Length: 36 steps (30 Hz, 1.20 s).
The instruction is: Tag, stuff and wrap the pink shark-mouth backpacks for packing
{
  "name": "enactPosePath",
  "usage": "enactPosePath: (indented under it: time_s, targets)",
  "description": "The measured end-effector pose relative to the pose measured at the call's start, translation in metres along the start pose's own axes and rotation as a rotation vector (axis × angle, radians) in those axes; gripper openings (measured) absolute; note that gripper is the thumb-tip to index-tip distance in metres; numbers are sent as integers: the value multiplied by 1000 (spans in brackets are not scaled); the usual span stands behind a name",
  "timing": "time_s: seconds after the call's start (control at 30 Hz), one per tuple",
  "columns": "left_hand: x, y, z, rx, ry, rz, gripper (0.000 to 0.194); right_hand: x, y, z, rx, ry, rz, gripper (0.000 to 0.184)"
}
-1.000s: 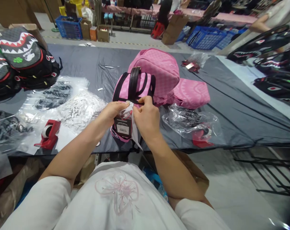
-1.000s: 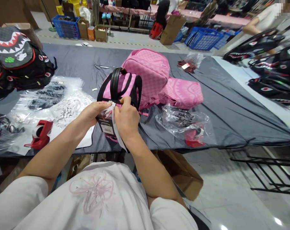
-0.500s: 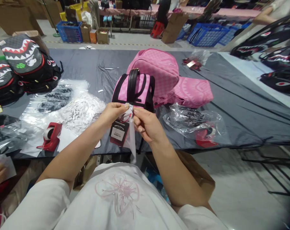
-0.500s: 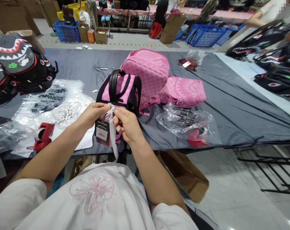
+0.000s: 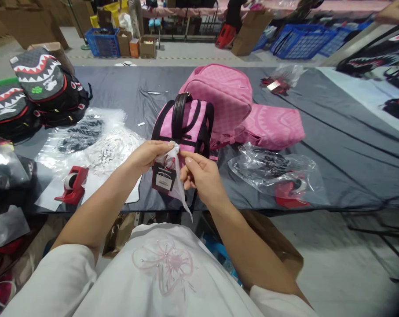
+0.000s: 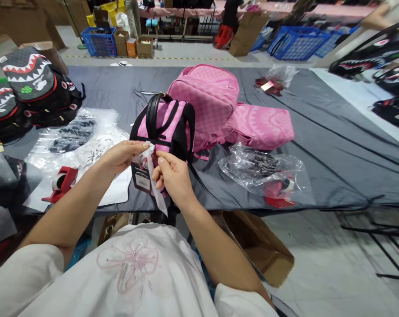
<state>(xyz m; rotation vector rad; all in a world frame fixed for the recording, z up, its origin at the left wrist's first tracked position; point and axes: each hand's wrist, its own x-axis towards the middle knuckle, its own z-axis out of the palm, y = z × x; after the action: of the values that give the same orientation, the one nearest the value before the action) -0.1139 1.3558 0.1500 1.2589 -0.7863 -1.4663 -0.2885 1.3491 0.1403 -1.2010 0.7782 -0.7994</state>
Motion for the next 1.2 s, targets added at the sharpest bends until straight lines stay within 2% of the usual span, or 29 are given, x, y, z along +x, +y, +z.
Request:
enactPosePath:
  time_s: [0.13,0.27,0.43,0.5,0.6,0.8,1.03,1.2]
  targets:
    - [-3,-3,7,-60,10,43,26,-1,-2,-4,84,-96,15,66]
    - [-6,-7,14,-104,76,89,28,0,-2,-11,108,-113,1,64]
    - [-15,-3,9,6,32,-13,32,-4,3,-21,87,-138,4,55]
    - [-19,0,6,41,35,-9,37,-5,5,-26,57,-140,-25,52]
    - [-22,3,3,31,84,40,41,-6,6,-32,-33,-114,-127,43]
    - [-23,1,11,99,192,23,43,-4,9,-45,-192,-71,-310,28]
    - [-17,-7,28,72,353,75,34,5,16,-58,-242,-131,-363,27]
    - [-17,-13,30,35,407,131,36,5,24,-64,-253,-179,-397,26]
